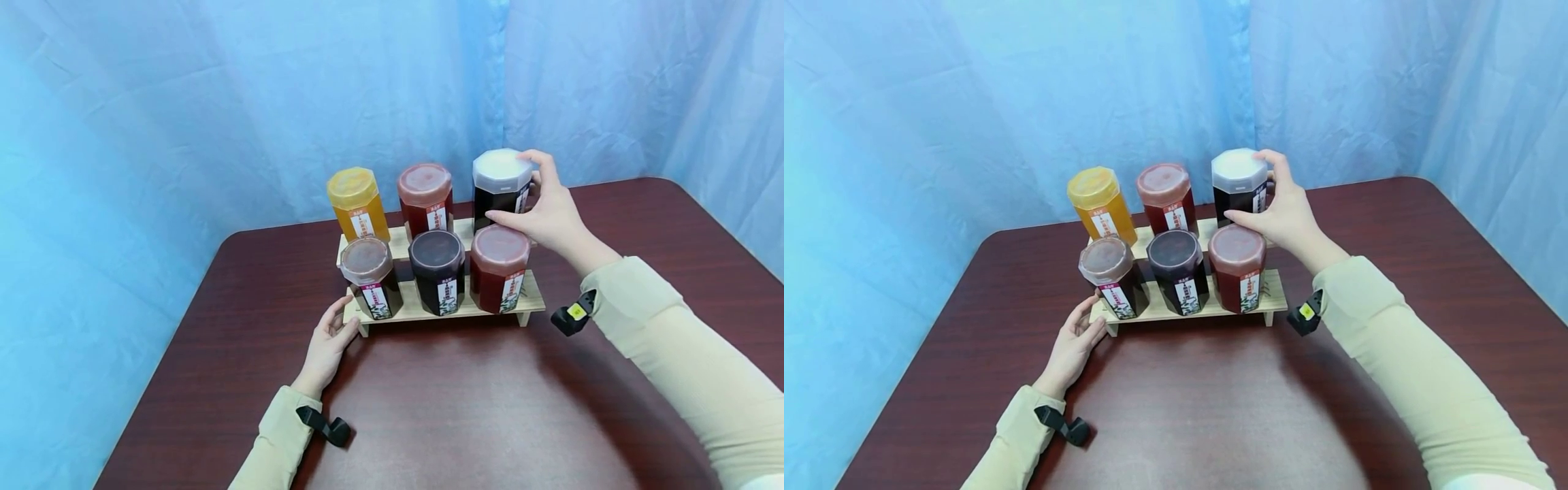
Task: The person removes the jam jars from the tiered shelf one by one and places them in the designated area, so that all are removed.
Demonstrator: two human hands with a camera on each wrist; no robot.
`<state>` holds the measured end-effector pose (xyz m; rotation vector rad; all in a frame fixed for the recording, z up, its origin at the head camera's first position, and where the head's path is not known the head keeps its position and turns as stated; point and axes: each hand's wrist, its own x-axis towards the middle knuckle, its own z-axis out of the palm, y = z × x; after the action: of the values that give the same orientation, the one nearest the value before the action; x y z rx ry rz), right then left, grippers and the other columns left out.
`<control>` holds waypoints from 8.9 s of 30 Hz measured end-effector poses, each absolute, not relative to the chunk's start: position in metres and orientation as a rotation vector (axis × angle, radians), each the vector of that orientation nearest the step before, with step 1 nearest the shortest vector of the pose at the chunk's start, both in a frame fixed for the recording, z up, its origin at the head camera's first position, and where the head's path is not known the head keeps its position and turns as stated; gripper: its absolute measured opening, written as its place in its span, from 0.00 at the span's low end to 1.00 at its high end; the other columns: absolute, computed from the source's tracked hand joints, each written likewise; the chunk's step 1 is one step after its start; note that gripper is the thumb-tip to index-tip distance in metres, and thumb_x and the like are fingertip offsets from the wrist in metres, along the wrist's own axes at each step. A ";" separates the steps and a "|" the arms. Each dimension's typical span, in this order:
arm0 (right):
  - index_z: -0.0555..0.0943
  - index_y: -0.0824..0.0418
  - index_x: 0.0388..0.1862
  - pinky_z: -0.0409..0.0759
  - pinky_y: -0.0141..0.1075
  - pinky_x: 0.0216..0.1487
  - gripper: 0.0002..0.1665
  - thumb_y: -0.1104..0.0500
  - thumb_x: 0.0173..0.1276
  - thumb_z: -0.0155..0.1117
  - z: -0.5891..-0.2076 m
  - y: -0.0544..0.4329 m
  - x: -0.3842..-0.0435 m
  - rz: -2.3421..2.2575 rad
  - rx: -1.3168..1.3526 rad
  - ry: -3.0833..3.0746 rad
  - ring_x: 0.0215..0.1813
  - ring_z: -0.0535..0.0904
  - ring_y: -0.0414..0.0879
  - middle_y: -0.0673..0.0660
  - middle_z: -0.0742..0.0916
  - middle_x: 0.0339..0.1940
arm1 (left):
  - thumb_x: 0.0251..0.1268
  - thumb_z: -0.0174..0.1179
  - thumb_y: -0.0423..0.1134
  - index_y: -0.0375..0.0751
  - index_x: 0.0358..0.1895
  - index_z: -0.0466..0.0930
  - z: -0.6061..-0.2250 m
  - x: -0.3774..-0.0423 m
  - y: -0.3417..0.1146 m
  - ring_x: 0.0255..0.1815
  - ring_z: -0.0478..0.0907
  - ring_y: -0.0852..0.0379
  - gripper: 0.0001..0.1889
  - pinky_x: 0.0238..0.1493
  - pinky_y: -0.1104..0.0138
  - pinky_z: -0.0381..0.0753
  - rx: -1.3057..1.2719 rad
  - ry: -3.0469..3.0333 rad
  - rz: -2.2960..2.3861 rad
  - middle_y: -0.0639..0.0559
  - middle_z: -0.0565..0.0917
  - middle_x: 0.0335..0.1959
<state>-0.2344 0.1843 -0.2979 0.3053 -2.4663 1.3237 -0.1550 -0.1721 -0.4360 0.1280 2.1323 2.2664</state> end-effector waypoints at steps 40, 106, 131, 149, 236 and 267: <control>0.62 0.48 0.64 0.75 0.19 0.35 0.50 0.70 0.45 0.75 -0.322 0.219 -0.202 1.443 0.155 -2.057 0.34 0.78 0.31 0.39 0.80 0.44 | 0.67 0.53 0.26 0.37 0.68 0.62 -0.437 -0.154 -0.173 0.45 0.76 0.68 0.26 0.47 0.76 0.75 0.102 2.200 2.235 0.42 0.74 0.57; 0.51 0.35 0.70 0.64 0.21 0.31 0.53 0.45 0.52 0.73 -0.393 0.347 -0.181 1.144 -0.529 -2.451 0.35 0.63 0.22 0.31 0.64 0.45 | 0.66 0.53 0.26 0.38 0.68 0.62 -0.440 -0.153 -0.172 0.47 0.75 0.68 0.27 0.49 0.76 0.74 0.072 2.203 2.233 0.42 0.72 0.61; 0.43 0.55 0.76 0.63 0.54 0.61 0.57 0.49 0.59 0.67 -0.386 0.373 -0.193 1.023 -0.398 -2.609 0.68 0.58 0.67 0.67 0.54 0.75 | 0.66 0.53 0.25 0.36 0.68 0.62 -0.440 -0.154 -0.173 0.43 0.77 0.68 0.27 0.48 0.76 0.75 0.117 2.211 2.250 0.59 0.79 0.44; 0.39 0.64 0.75 0.61 0.63 0.57 0.59 0.47 0.60 0.66 -0.378 0.388 -0.203 0.996 -0.423 -2.670 0.66 0.58 0.74 0.76 0.56 0.71 | 0.66 0.53 0.25 0.35 0.68 0.62 -0.441 -0.154 -0.173 0.42 0.77 0.68 0.27 0.48 0.75 0.75 0.122 2.211 2.255 0.59 0.79 0.44; 0.66 0.71 0.64 0.74 0.52 0.42 0.39 0.50 0.62 0.66 -0.341 0.336 -0.184 0.815 -0.040 -2.708 0.50 0.73 0.70 0.75 0.74 0.56 | 0.67 0.52 0.25 0.35 0.68 0.61 -0.440 -0.152 -0.172 0.44 0.76 0.68 0.27 0.46 0.76 0.75 0.126 2.200 2.258 0.55 0.77 0.48; 0.65 0.58 0.66 0.71 0.15 0.44 0.39 0.52 0.59 0.71 -0.296 0.227 -0.201 1.305 0.352 -2.669 0.52 0.75 0.34 0.60 0.72 0.63 | 0.67 0.52 0.25 0.35 0.69 0.60 -0.441 -0.154 -0.172 0.49 0.75 0.69 0.27 0.50 0.76 0.74 0.141 2.212 2.249 0.37 0.71 0.62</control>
<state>-0.2014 0.2270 -0.2965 0.3522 -2.6688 1.3047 -0.1543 -0.1720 -0.4405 0.1414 2.2116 2.2488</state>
